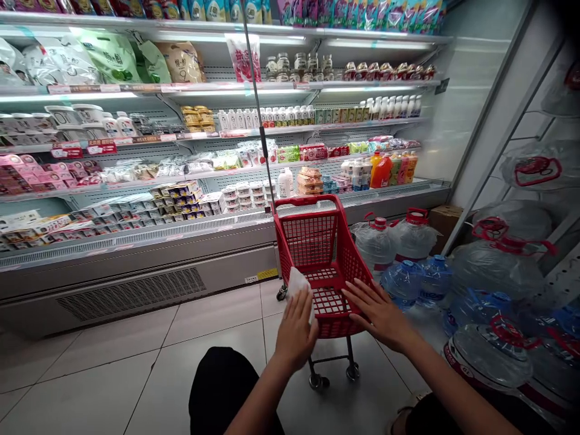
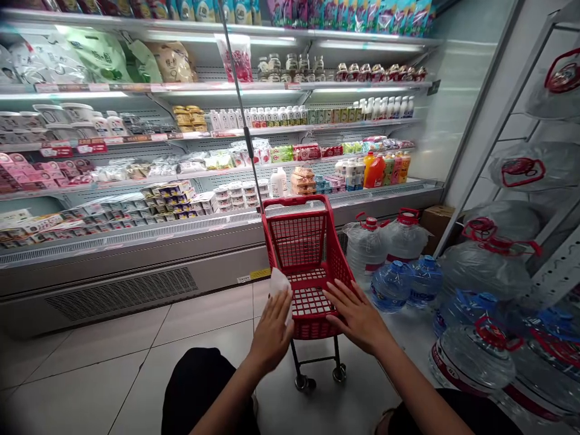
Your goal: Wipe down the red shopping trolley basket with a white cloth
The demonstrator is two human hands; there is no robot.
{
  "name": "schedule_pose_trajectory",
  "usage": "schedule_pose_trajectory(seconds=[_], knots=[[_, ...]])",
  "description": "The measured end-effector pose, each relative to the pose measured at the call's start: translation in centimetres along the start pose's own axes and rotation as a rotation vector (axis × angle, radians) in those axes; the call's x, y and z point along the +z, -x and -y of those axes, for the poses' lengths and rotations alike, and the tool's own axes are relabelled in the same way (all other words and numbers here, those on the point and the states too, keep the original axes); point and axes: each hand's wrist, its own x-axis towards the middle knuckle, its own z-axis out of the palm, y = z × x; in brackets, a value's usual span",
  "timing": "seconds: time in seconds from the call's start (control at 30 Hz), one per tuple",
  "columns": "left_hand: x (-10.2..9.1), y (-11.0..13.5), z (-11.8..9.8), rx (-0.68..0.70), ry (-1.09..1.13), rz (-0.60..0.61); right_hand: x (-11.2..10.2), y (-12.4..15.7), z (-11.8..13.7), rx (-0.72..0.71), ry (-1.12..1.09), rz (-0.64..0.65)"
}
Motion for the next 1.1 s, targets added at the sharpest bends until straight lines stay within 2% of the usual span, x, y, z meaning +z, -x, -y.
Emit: schedule_pose_trajectory(seconds=[0.1,0.2,0.33,0.43,0.53,0.6,0.67,0.73,0.83,0.93,1.0,1.1], knots=[[0.5,2.4,-1.9,0.023,-0.003,-0.008,1.0,0.8,0.4,0.062,-0.014,-0.005],[0.5,3.3,-2.2,0.004,-0.004,-0.009,1.7,1.4,2.5,0.141,-0.042,0.016],[0.1,2.9,0.1,-0.053,-0.014,-0.037,2.3,1.3,6.3,0.161,-0.077,0.068],[-0.1,2.5,2.5,-0.130,-0.048,-0.078,2.0,0.5,8.2,0.056,-0.135,0.102],[-0.3,2.6,4.3,-0.182,-0.078,-0.098,0.9,-0.5,7.7,-0.084,-0.131,0.090],[-0.3,2.8,4.6,-0.203,-0.073,-0.096,0.4,-0.9,6.2,-0.079,-0.064,0.025],[-0.1,3.2,3.9,-0.213,-0.052,-0.089,0.5,-1.1,4.8,-0.039,-0.001,-0.036],[0.3,3.5,2.2,-0.210,-0.019,-0.078,1.2,-1.1,4.2,-0.006,0.023,-0.072],[1.1,3.7,-1.2,-0.157,0.056,-0.047,2.2,-0.9,4.9,0.026,0.014,-0.093],[1.4,3.7,-3.6,-0.106,0.140,-0.011,1.9,-0.7,5.8,-0.009,-0.011,-0.061],[0.9,3.6,-3.9,-0.087,0.193,0.015,1.0,-0.5,5.5,-0.051,-0.042,-0.017],[-0.4,3.3,-2.7,-0.042,0.286,0.042,-0.3,-0.4,3.8,-0.093,-0.081,0.033]])
